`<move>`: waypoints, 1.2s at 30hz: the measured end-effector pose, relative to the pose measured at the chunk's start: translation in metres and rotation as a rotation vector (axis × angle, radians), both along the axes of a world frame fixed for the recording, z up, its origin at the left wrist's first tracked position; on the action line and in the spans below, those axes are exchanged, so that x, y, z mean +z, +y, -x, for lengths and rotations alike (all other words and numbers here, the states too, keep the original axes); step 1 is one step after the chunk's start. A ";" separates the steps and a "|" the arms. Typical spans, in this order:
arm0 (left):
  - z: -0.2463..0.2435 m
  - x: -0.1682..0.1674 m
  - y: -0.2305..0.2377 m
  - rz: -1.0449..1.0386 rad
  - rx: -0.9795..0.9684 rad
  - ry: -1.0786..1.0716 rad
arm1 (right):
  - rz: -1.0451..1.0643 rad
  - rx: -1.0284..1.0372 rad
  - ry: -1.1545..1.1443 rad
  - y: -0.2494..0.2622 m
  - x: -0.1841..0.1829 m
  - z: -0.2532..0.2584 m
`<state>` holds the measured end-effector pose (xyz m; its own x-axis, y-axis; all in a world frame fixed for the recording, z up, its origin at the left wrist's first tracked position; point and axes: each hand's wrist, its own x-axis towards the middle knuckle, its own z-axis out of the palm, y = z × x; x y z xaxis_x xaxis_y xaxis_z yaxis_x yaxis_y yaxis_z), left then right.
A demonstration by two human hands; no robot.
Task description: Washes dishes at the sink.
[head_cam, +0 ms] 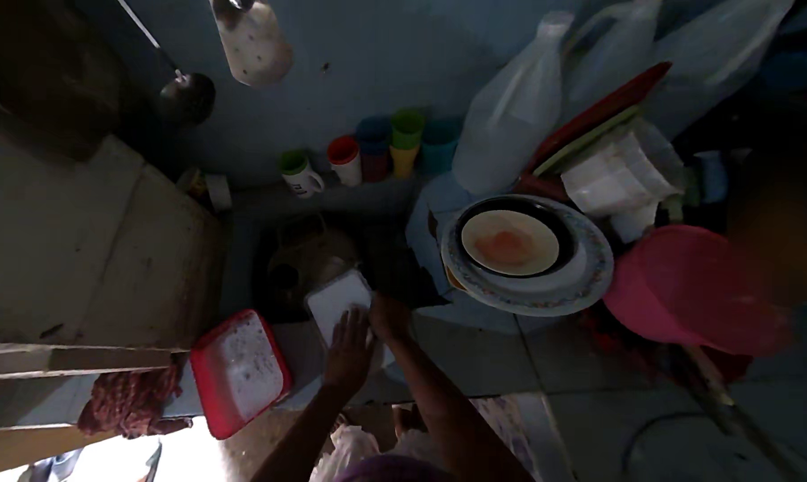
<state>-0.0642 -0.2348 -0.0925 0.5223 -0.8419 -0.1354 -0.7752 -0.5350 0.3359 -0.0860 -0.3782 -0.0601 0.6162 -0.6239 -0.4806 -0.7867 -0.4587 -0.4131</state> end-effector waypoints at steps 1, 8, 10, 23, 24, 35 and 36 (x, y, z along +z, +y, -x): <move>-0.003 -0.001 0.013 -0.016 0.008 -0.011 | 0.013 0.003 -0.006 0.000 0.000 0.000; -0.004 0.002 0.006 -0.017 0.136 0.010 | 0.052 -0.008 0.019 0.006 -0.002 -0.002; 0.008 0.000 0.013 0.028 0.021 0.049 | 0.078 -0.016 0.033 0.006 -0.001 -0.002; -0.072 0.099 0.137 0.416 0.438 0.147 | -0.084 0.167 -0.381 -0.047 0.110 0.002; -0.080 0.093 0.146 0.381 0.442 0.152 | -0.044 0.196 -0.373 -0.038 0.126 0.001; -0.095 0.052 0.141 -0.326 0.139 0.149 | 0.126 0.410 -0.239 0.104 0.011 0.001; -0.098 0.052 0.142 -0.338 0.124 0.150 | 0.197 0.332 -0.334 0.098 0.000 0.011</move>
<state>0.0341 -0.0929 -0.0406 0.5705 -0.6685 -0.4772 -0.6534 -0.7214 0.2295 -0.0970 -0.2798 -0.0598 0.8966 -0.4274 -0.1162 -0.4249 -0.7560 -0.4980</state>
